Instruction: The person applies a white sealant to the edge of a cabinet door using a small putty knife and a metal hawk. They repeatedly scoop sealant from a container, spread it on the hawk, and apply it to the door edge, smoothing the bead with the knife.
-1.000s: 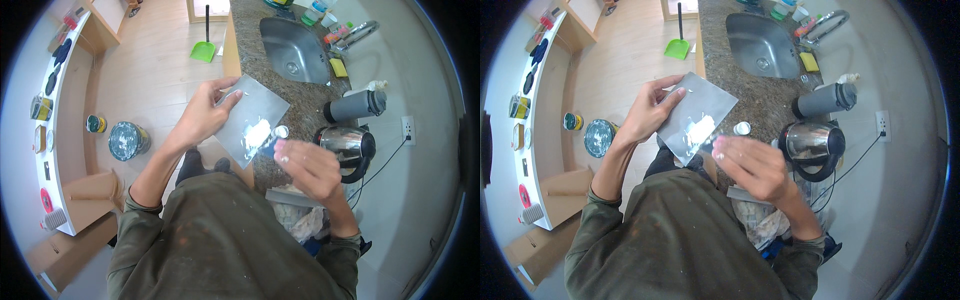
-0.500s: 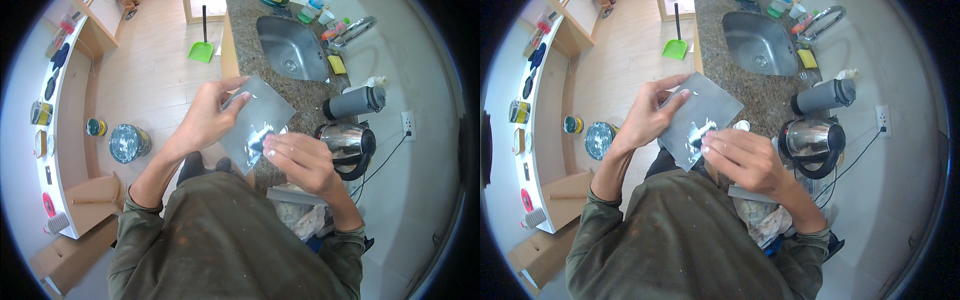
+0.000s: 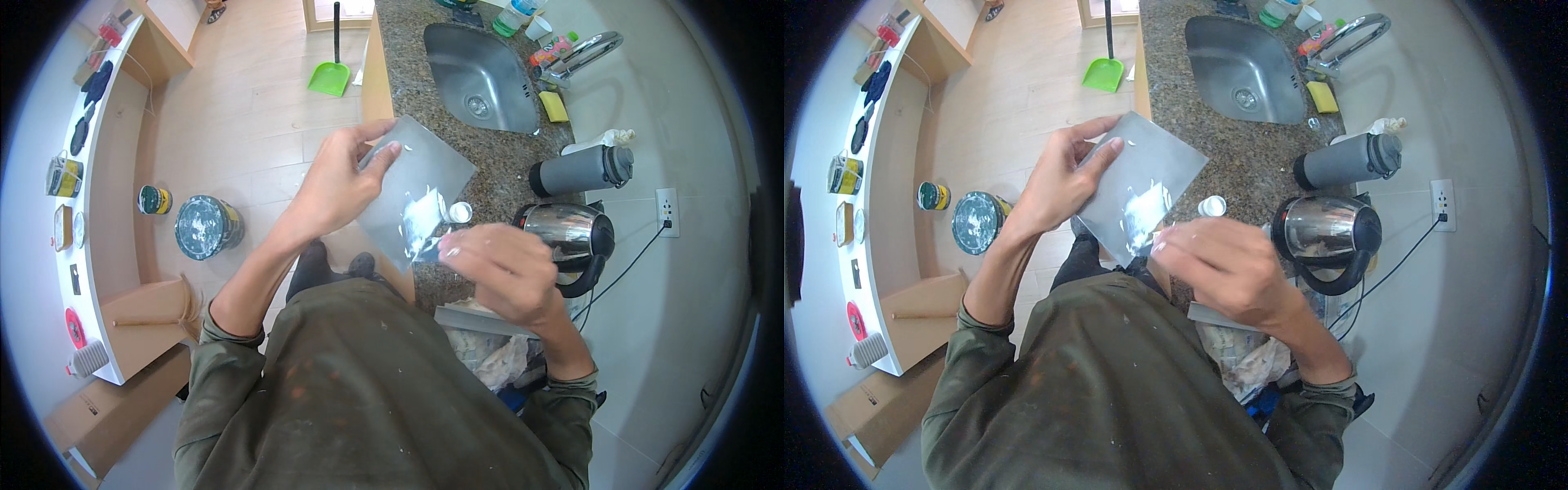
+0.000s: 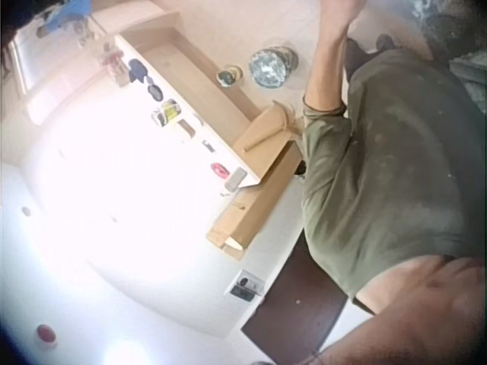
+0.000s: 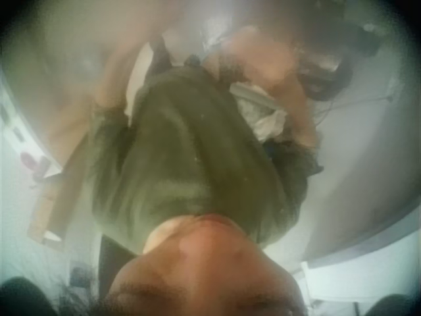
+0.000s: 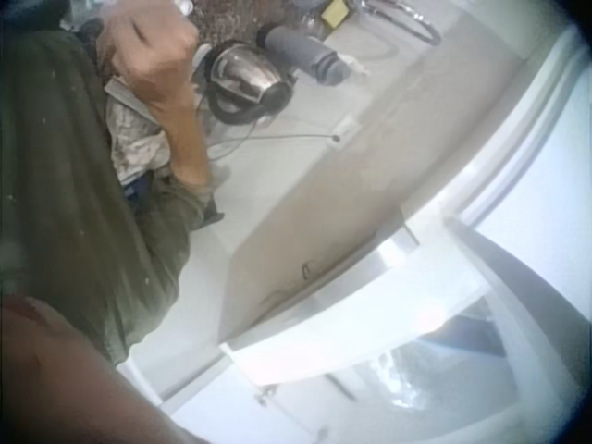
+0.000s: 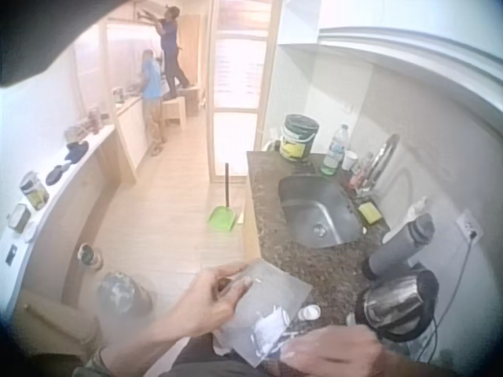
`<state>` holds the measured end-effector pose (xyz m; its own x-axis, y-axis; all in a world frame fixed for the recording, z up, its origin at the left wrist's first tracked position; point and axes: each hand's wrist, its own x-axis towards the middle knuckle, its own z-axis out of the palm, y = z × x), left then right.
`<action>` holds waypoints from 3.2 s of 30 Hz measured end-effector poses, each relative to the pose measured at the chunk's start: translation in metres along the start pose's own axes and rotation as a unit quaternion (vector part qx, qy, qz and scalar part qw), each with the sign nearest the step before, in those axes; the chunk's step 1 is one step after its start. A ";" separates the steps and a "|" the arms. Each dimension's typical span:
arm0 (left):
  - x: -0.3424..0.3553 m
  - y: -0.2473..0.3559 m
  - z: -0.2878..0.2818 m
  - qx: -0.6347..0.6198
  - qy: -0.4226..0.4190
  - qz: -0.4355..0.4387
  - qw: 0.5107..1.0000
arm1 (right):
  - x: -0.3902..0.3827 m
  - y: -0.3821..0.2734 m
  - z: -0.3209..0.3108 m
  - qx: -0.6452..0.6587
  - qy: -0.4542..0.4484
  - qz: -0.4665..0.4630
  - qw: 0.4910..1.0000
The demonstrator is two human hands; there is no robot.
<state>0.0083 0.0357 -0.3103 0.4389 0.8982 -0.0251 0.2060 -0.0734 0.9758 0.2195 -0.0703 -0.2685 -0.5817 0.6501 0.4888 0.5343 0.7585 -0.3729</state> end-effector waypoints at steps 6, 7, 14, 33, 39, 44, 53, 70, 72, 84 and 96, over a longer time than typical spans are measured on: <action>0.001 0.006 -0.006 -0.046 -0.022 -0.087 0.995 | 0.001 0.006 0.012 -0.114 0.017 -0.030 0.993; 0.002 0.003 -0.009 -0.048 -0.017 -0.084 0.995 | -0.003 0.003 0.016 -0.114 0.013 -0.025 0.993; -0.001 -0.004 -0.004 -0.001 0.025 -0.019 1.000 | 0.001 -0.001 0.006 -0.103 0.011 -0.013 0.995; -0.004 -0.005 0.000 -0.159 -0.043 -0.078 0.983 | -0.002 0.002 0.004 -0.082 0.079 -0.025 0.993; -0.006 -0.015 0.003 -0.355 -0.076 -0.163 0.917 | -0.022 -0.017 0.022 -0.108 0.067 -0.009 0.992; -0.010 -0.020 0.000 -0.308 -0.013 -0.131 0.942 | -0.025 -0.024 0.005 -0.065 0.077 -0.001 0.995; -0.024 0.007 -0.004 -0.119 0.028 -0.023 0.992 | 0.001 -0.018 -0.015 -0.074 0.072 -0.073 0.992; -0.029 -0.008 -0.029 -0.045 0.098 -0.021 0.994 | -0.023 -0.034 -0.034 0.316 0.196 0.266 0.889; -0.027 -0.009 -0.023 -0.084 0.109 0.015 0.990 | -0.025 -0.041 -0.040 0.312 0.210 0.268 0.887; -0.002 0.106 -0.043 -0.054 -0.086 0.357 0.929 | 0.025 -0.104 -0.191 -0.210 0.317 -0.118 0.917; 0.005 0.233 -0.048 -0.066 -0.073 0.623 0.776 | 0.151 -0.154 -0.252 -0.320 0.223 -0.174 0.904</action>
<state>0.0166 0.0443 -0.0731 0.3229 0.1057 0.9405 -0.5449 -0.7918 0.2760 0.2042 -0.0998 0.0615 -0.5544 0.1865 0.8111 0.6944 0.6408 0.3274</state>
